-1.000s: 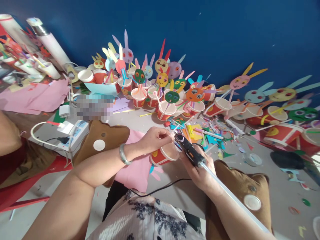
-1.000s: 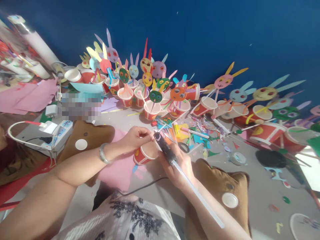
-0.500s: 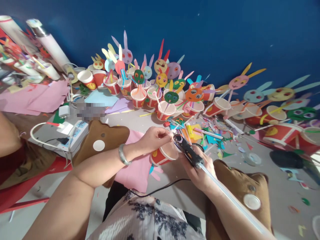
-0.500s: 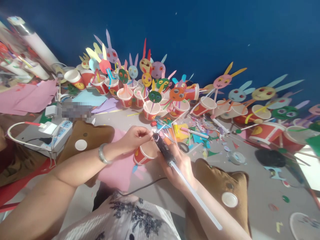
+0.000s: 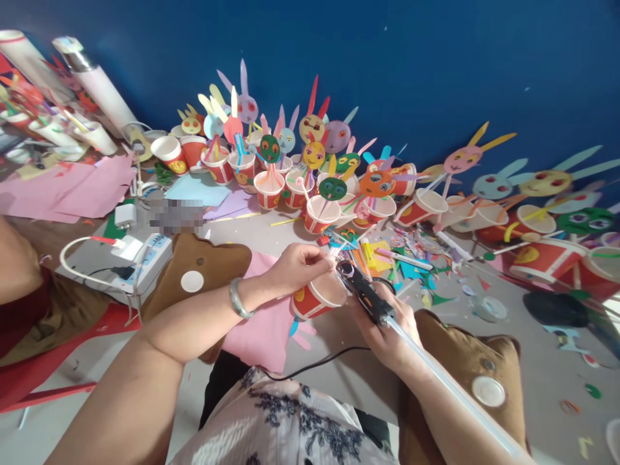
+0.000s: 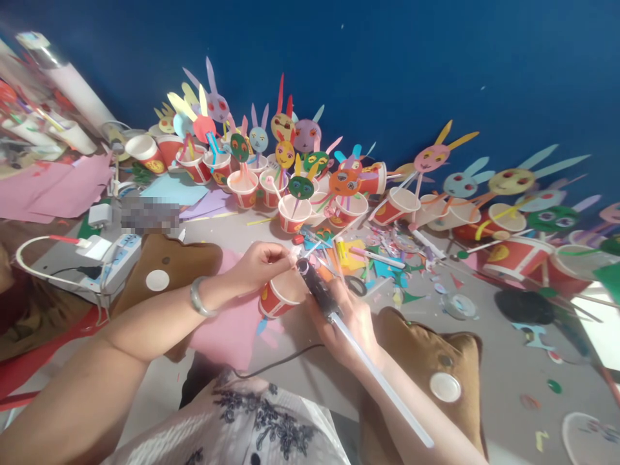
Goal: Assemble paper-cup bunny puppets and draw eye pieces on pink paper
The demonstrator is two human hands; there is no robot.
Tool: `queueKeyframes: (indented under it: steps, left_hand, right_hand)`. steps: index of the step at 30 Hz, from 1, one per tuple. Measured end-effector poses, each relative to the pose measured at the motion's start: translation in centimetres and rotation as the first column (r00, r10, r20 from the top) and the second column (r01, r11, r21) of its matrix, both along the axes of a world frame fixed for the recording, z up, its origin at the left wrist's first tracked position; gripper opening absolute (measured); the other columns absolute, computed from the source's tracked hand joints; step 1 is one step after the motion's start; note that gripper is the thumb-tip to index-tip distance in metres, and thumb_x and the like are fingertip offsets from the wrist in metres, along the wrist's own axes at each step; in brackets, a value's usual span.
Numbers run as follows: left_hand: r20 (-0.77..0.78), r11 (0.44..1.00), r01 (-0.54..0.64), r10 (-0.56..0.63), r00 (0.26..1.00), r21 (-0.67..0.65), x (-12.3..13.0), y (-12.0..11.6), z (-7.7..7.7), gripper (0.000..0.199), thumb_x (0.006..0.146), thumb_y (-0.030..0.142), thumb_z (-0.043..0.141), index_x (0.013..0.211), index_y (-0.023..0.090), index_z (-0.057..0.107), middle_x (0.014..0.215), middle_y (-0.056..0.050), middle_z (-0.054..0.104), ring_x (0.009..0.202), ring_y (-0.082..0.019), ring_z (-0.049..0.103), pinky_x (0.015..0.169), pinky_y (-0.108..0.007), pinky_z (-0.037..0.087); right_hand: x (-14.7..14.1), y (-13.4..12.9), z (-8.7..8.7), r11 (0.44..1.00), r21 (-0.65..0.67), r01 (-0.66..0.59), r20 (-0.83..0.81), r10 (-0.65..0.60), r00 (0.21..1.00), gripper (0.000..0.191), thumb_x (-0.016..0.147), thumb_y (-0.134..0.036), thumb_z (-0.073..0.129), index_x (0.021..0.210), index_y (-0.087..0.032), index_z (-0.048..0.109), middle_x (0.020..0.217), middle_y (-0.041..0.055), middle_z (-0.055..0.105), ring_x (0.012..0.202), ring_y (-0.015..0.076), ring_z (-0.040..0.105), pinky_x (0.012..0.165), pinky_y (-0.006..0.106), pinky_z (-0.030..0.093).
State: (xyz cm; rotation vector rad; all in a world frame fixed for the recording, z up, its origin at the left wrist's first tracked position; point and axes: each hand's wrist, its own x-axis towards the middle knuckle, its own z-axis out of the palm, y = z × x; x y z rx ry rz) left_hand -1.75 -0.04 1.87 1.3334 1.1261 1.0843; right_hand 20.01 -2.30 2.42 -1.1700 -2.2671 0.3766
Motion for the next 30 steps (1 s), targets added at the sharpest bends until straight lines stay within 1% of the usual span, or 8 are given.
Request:
queueKeyframes:
  steps: [4,8,12,15,18,22,27,30]
  left_hand:
    - [0.027,0.999,0.036,-0.036,0.999,0.001,0.05,-0.11,-0.01,0.026,0.082,0.033,0.062,0.066,0.013,0.064,0.066,-0.001,0.060,0.066,-0.011,0.053,0.061,-0.022,0.038]
    - [0.010,1.000,0.012,-0.012,1.000,-0.008,0.05,-0.11,-0.06,0.027,0.083,0.034,0.063,0.066,0.012,0.065,0.064,0.000,0.058,0.063,-0.010,0.051,0.060,-0.022,0.037]
    - [0.016,0.999,0.032,-0.033,0.999,0.017,0.01,-0.15,-0.01,0.025,0.083,0.030,0.060,0.066,0.012,0.064,0.065,0.000,0.059,0.065,-0.010,0.051,0.062,-0.022,0.037]
    - [0.013,1.000,0.014,-0.014,1.000,-0.004,0.00,-0.17,0.10,0.024,0.082,0.031,0.062,0.066,0.013,0.064,0.064,0.001,0.057,0.063,-0.010,0.049,0.060,-0.022,0.036]
    - [0.012,1.000,0.005,-0.005,1.000,0.011,0.02,-0.13,0.17,0.029,0.083,0.033,0.062,0.062,0.013,0.061,0.061,0.002,0.053,0.061,-0.009,0.046,0.059,-0.022,0.034]
    - [0.016,0.999,0.033,-0.033,0.999,0.009,0.05,-0.11,0.17,0.026,0.083,0.030,0.061,0.065,0.012,0.063,0.064,0.001,0.056,0.064,-0.010,0.049,0.061,-0.023,0.036]
    - [0.019,1.000,0.003,-0.003,1.000,0.002,-0.01,-0.20,0.23,0.031,0.084,0.037,0.063,0.063,0.013,0.062,0.062,0.001,0.054,0.062,-0.009,0.047,0.060,-0.022,0.035]
    - [0.014,1.000,0.027,-0.027,1.000,0.016,0.02,-0.21,0.17,0.027,0.084,0.032,0.061,0.066,0.013,0.064,0.066,0.000,0.060,0.066,-0.011,0.052,0.063,-0.023,0.038]
  right_hand:
    - [0.05,0.08,0.00,1.000,0.028,-0.010,-0.008,0.010,1.000,0.016,0.096,-0.036,0.054,0.088,-0.023,0.051,0.073,0.0015,0.060,0.058,0.0162,0.058,0.054,0.026,0.044]
    - [0.10,0.08,0.02,0.999,0.043,-0.007,-0.004,0.007,1.000,0.019,0.096,-0.036,0.055,0.085,-0.023,0.048,0.070,0.0002,0.058,0.055,0.0152,0.056,0.051,0.026,0.042]
    - [0.00,0.03,0.16,0.998,0.053,-0.027,-0.006,0.027,1.000,0.017,0.097,-0.035,0.054,0.086,-0.023,0.049,0.072,0.0010,0.059,0.058,0.0158,0.058,0.053,0.026,0.044]
    - [-0.05,-0.01,0.26,0.999,0.054,0.005,-0.005,-0.004,1.000,0.018,0.097,-0.035,0.055,0.085,-0.023,0.048,0.070,0.0004,0.058,0.057,0.0155,0.057,0.051,0.026,0.042]
    - [-0.06,-0.01,0.22,0.998,0.052,-0.025,0.006,0.025,1.000,0.018,0.097,-0.035,0.054,0.085,-0.023,0.048,0.071,0.0007,0.059,0.056,0.0152,0.057,0.051,0.026,0.042]
    - [-0.10,0.02,0.13,0.998,0.068,-0.010,0.008,0.009,1.000,0.015,0.097,-0.035,0.054,0.088,-0.023,0.050,0.071,0.0009,0.059,0.057,0.0157,0.058,0.051,0.026,0.042]
    - [-0.09,-0.06,0.21,0.998,0.055,-0.028,0.014,0.027,1.000,0.013,0.096,-0.035,0.053,0.091,-0.022,0.052,0.072,0.0023,0.061,0.058,0.0165,0.059,0.051,0.026,0.043]
    - [-0.08,-0.05,0.22,0.998,0.053,-0.017,0.016,0.016,1.000,0.014,0.096,-0.035,0.053,0.090,-0.023,0.052,0.071,0.0020,0.061,0.058,0.0169,0.060,0.052,0.027,0.044]
